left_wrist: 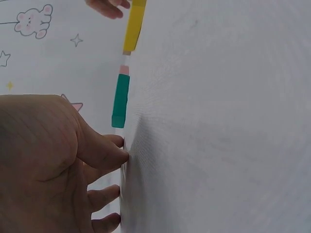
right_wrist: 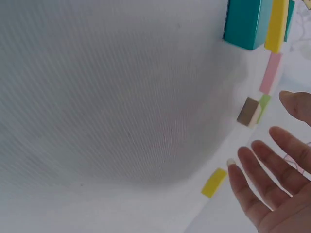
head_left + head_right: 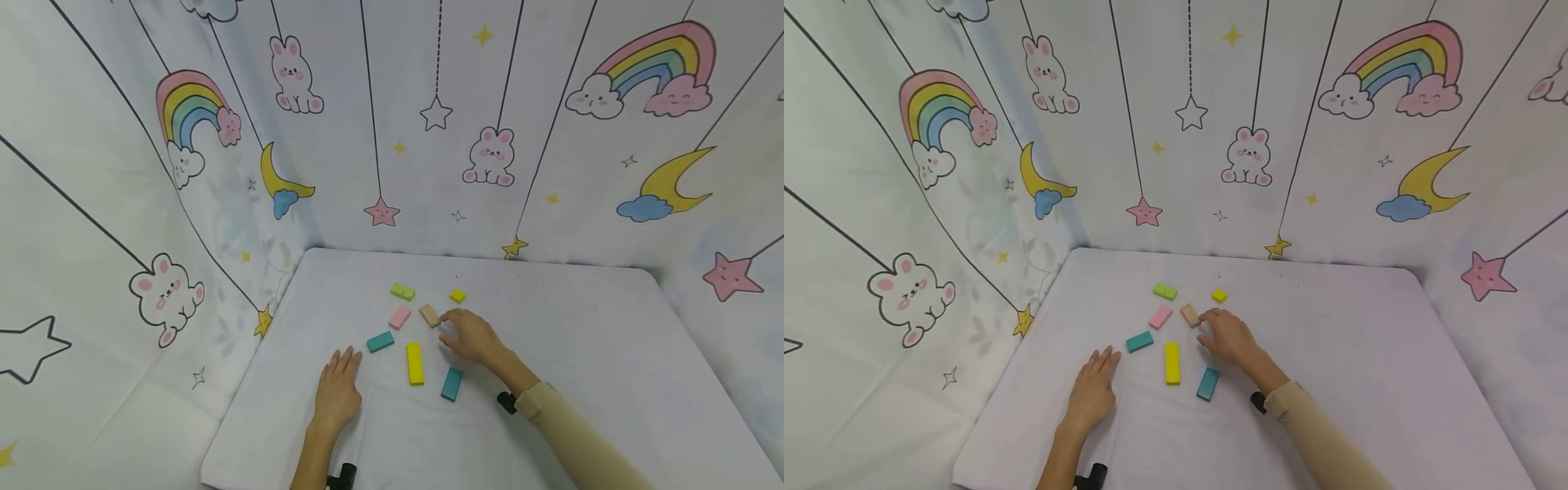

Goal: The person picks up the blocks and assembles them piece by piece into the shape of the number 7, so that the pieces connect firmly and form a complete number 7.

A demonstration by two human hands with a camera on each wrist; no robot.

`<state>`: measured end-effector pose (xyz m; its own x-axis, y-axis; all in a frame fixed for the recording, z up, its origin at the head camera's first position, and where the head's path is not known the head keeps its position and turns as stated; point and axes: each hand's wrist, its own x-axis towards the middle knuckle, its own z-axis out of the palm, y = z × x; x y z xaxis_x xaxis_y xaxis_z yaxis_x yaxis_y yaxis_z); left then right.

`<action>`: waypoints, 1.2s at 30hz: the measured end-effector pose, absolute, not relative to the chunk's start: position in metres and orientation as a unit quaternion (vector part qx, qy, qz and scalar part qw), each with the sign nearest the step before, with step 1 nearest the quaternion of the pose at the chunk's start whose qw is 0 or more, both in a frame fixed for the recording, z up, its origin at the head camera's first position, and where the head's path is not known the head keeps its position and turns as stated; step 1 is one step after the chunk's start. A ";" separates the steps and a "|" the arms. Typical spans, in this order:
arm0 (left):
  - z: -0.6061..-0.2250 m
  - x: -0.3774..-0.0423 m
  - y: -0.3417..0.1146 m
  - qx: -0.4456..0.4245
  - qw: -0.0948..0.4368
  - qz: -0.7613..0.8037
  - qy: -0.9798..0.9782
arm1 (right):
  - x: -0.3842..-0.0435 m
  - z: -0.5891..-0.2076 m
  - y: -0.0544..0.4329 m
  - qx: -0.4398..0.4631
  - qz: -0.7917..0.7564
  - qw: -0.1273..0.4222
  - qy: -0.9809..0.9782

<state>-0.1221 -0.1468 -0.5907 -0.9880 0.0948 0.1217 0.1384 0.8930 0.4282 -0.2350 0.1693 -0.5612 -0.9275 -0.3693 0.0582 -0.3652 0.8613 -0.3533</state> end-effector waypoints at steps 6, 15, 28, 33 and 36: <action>-0.591 -0.123 -0.146 -0.060 0.055 -0.215 -0.973 | -0.253 -0.562 0.168 -0.211 -0.176 0.016 0.961; -0.595 -0.124 -0.147 -0.060 0.058 -0.220 -0.972 | -0.270 -0.567 0.161 -0.216 -0.169 0.032 0.961; -0.594 -0.125 -0.147 -0.065 0.065 -0.218 -0.972 | -0.283 -0.565 0.150 -0.256 -0.128 0.024 0.958; -0.593 -0.124 -0.147 -0.062 0.060 -0.220 -0.972 | -0.288 -0.564 0.146 -0.267 -0.111 0.042 0.956; -0.596 -0.123 -0.147 -0.061 0.057 -0.221 -0.972 | -0.290 -0.567 0.145 -0.273 -0.104 0.049 0.955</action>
